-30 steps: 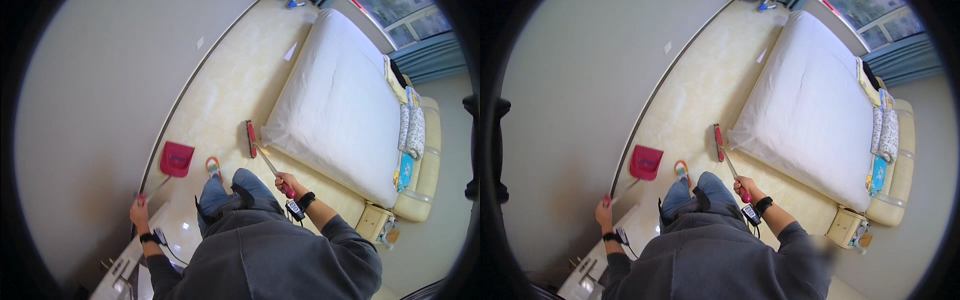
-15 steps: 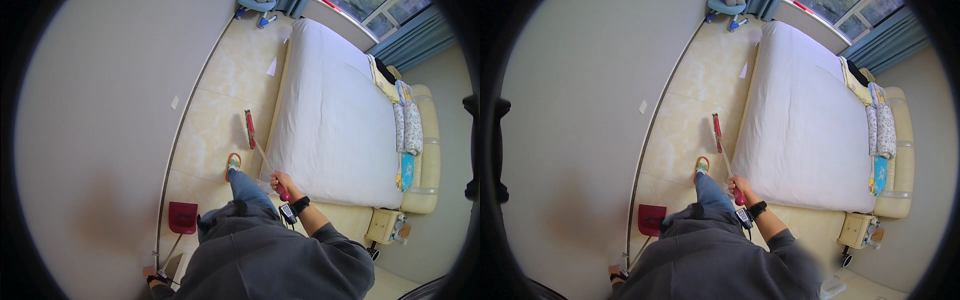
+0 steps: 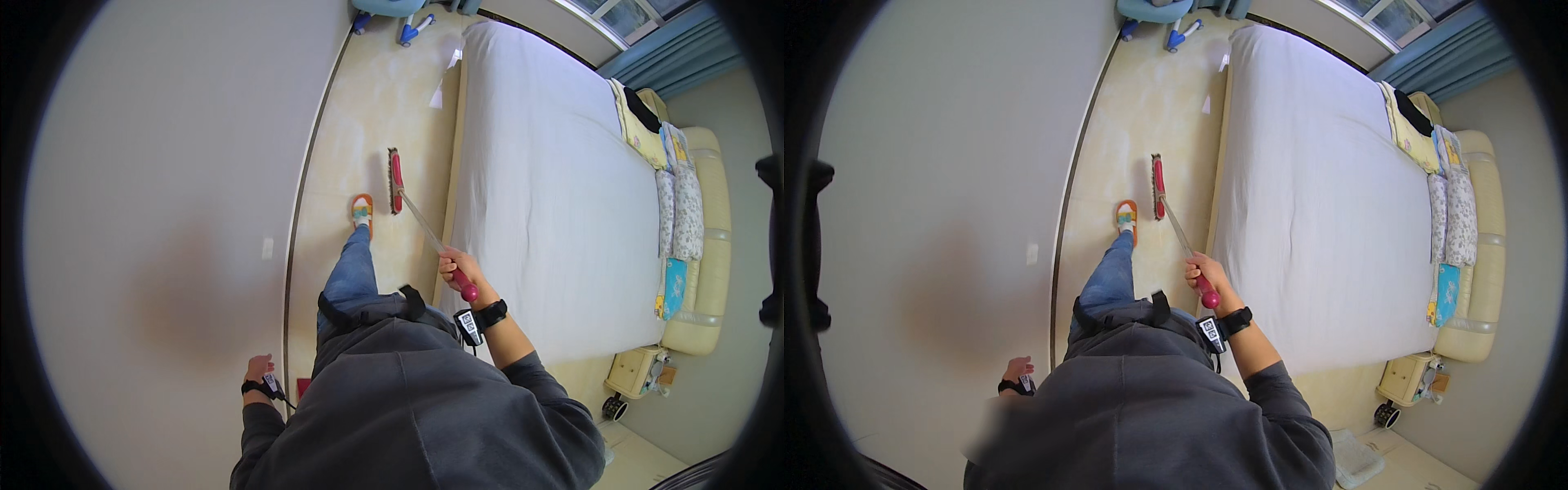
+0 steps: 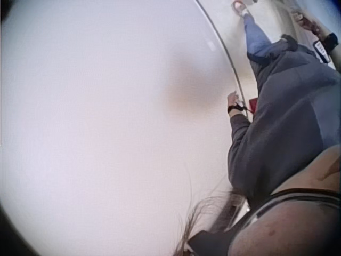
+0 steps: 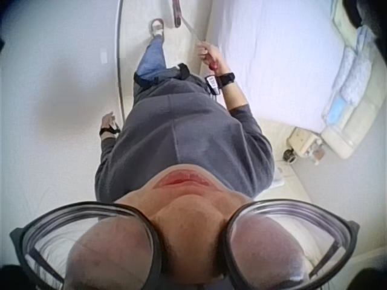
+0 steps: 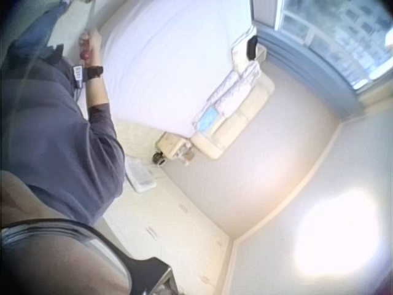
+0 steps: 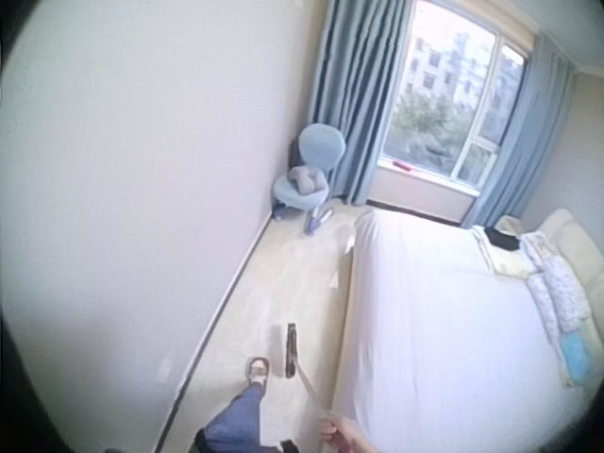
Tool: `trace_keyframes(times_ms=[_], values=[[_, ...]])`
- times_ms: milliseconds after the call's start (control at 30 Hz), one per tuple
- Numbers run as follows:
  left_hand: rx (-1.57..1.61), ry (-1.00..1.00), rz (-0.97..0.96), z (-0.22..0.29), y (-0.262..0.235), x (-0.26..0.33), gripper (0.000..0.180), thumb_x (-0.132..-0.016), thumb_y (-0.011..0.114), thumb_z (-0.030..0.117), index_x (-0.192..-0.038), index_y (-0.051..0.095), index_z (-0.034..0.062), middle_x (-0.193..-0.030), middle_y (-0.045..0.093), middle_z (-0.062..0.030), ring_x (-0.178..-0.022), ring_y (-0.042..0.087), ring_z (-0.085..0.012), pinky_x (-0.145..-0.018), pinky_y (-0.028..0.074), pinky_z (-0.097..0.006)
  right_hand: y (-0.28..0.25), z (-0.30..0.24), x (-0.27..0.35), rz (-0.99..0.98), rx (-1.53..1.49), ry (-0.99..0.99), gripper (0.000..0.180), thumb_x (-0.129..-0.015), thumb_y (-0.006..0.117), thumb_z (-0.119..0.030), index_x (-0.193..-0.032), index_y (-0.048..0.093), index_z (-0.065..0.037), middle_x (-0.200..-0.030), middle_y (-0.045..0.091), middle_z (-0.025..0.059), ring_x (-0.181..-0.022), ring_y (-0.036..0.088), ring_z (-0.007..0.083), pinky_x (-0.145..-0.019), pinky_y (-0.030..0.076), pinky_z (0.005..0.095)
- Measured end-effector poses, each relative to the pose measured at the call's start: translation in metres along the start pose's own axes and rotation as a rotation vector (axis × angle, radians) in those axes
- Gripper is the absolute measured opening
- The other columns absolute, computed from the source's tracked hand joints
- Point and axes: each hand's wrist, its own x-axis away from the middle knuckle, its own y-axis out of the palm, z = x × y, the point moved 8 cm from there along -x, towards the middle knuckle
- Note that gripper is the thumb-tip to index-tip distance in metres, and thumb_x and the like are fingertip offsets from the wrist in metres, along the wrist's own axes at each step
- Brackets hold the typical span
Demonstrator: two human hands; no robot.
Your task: The person sweeps a tiled floor using a broom and dustpan, moving debris into the dustpan. They reposition a small cushion and a plastic stool to access different areas, then continue sweeping across the room and into the hallway.
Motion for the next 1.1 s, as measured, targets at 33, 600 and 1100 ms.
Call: trace_keyframes(times_ms=[33, 600, 1100], values=[[0.003, 0.045, 0.02, 0.048, -0.003, -0.018, 0.03, -0.081, 0.056, 0.025, -0.091, 0.056, -0.0029, -0.074, 0.06, -0.0137, -0.062, 0.06, -0.0213, -0.057, 0.05, -0.033, 0.013, -0.021, -0.012, -0.021, 0.006, 0.003, 0.018, -0.083, 0.046, -0.006, -0.097, 0.037, -0.014, -0.057, 0.038, -0.0026, -0.04, 0.036, 0.0052, -0.034, 0.028, 0.0196], [-0.461, 1.122, -0.008, 0.972, 0.214, 0.018, 0.028, -0.078, 0.059, 0.027, -0.092, 0.061, 0.003, -0.083, 0.063, -0.0124, -0.079, 0.059, -0.023, -0.073, 0.046, -0.031, 0.179, -0.41, -0.086, -0.031, -0.186, -0.151, 0.008, -0.086, 0.041, -0.005, -0.086, 0.039, -0.013, -0.056, 0.037, -0.0056, -0.04, 0.035, 0.0027, -0.034, 0.027, 0.0173], [-0.275, 0.621, 0.006, 1.076, 0.186, -0.132, 0.028, -0.081, 0.057, 0.023, -0.094, 0.058, -0.0025, -0.079, 0.061, -0.0089, -0.069, 0.058, -0.0159, -0.06, 0.05, -0.028, 0.296, -0.79, -0.245, -0.256, -0.246, -0.027, 0.026, -0.087, 0.042, -0.012, -0.061, 0.036, -0.015, -0.049, 0.035, -0.0083, -0.038, 0.035, 0.0029, -0.036, 0.028, 0.0183]])
